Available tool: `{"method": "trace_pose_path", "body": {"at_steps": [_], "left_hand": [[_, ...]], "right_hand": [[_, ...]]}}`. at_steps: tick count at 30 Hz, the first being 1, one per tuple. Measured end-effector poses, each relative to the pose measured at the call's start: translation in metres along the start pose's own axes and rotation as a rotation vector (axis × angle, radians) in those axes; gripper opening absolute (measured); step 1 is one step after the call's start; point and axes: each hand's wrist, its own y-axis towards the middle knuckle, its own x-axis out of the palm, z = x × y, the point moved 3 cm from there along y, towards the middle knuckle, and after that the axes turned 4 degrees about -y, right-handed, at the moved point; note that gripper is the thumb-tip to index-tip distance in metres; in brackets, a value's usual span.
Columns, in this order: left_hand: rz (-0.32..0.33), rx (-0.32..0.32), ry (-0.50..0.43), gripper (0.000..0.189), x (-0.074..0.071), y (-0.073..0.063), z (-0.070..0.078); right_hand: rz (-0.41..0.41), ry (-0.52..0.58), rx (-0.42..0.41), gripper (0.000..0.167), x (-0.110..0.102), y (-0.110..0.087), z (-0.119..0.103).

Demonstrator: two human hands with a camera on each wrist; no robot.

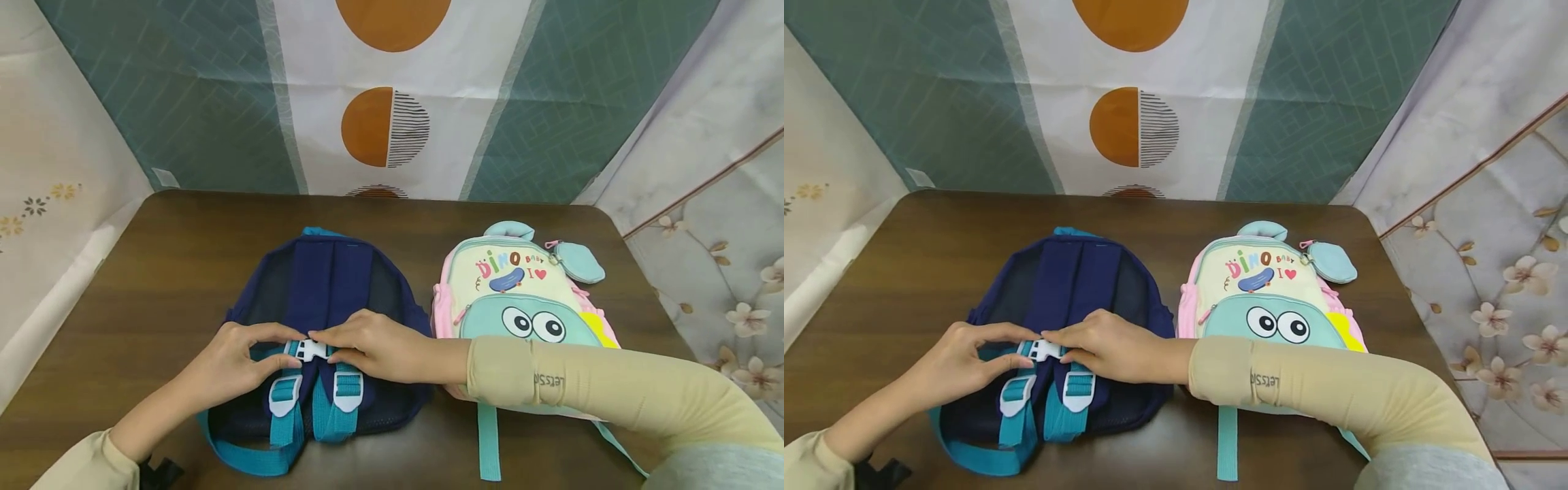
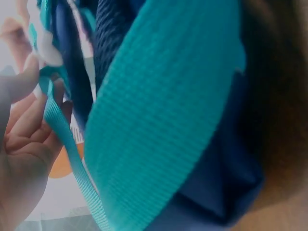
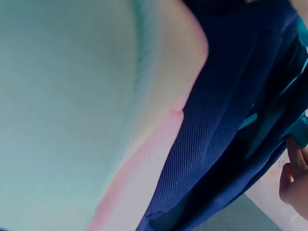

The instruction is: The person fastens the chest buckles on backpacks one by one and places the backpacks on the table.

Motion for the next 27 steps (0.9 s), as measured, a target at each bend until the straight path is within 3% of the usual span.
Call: {"method": "trace_pose_path", "body": {"at_steps": [8,12,15,18,22,25,27], "left_hand": [[0.038,0.028,0.041,0.029,0.002,-0.002,-0.001],[0.026,0.028,0.03,0.03,0.003,-0.002,0.0],[-0.058,-0.01,0.033,0.029,0.005,0.0,-0.001],[-0.221,-0.046,0.086,0.031,0.009,0.008,-0.001],[-0.382,-0.045,0.333,0.041,0.001,0.022,0.01],[-0.41,-0.057,0.467,0.052,-0.009,0.038,0.025],[-0.398,-0.059,0.458,0.056,-0.008,0.055,0.033]], "right_hand": [[0.007,0.012,-0.012,0.044,0.002,0.004,-0.002],[-0.007,-0.023,-0.043,0.042,0.004,0.007,-0.007],[-0.041,-0.035,-0.042,0.04,0.005,0.006,-0.007],[-0.117,-0.055,-0.014,0.039,0.004,0.0,-0.005],[-0.22,-0.138,0.048,0.042,-0.005,-0.013,0.0],[-0.219,-0.175,0.09,0.042,-0.018,-0.03,0.006],[-0.19,-0.168,0.12,0.039,-0.027,-0.044,0.011]]}}
